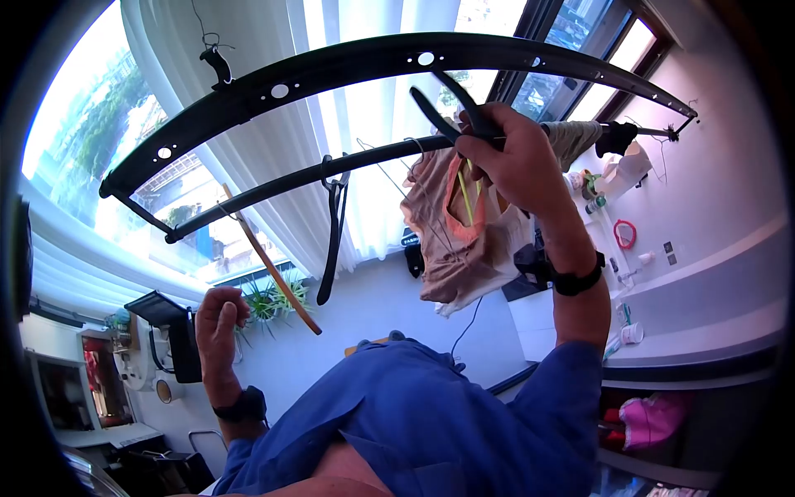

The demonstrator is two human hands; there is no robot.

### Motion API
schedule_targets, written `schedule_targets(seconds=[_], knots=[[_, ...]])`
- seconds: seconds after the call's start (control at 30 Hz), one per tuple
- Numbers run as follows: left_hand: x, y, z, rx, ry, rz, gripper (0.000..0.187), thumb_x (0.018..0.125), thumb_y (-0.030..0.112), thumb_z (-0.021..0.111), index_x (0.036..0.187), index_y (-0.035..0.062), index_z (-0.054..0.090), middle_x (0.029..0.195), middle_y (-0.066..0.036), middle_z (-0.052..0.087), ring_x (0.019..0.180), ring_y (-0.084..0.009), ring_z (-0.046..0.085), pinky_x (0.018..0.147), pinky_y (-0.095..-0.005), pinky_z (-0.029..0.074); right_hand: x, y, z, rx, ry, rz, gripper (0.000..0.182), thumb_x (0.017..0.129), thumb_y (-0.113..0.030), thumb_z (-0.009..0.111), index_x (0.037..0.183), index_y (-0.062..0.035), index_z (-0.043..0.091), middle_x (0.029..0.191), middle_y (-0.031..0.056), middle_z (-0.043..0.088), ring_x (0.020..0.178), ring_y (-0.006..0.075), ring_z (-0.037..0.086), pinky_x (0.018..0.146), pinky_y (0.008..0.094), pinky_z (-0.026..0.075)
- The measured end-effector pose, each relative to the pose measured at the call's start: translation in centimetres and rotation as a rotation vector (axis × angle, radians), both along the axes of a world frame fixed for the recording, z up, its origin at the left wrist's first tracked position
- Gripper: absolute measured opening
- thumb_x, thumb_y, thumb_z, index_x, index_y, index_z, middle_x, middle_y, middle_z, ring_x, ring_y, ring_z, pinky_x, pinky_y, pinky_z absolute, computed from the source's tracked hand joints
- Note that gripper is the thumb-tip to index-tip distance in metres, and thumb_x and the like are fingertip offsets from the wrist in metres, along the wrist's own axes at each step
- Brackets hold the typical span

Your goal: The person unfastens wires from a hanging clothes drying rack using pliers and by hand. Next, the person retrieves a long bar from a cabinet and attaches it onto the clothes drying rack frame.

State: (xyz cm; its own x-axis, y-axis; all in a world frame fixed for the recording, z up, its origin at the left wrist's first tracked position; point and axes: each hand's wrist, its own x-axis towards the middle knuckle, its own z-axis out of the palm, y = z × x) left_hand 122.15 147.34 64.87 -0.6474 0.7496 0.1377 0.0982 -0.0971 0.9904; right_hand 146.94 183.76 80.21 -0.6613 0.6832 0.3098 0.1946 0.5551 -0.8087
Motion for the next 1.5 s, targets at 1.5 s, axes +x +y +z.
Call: schedule_targets(seconds=[1.5], knots=[[4.8, 34.5, 10.1, 0.505, -0.365, -0.273, 0.031, 0.094, 0.022, 0.062, 0.121, 0.0052, 0.060, 0.120, -0.010, 0.060, 0.119, -0.0209, 0.050, 0.104, -0.0354, 0.032, -6.1, 2.9, 6.3, 0.167, -0.290, 0.024, 0.048, 0.082, 0.001, 0.062, 0.126, 0.0086, 0.043, 0.115, 0.0271, 0.057, 0.094, 0.0306, 0.070, 0.082, 0.0325, 0.058]])
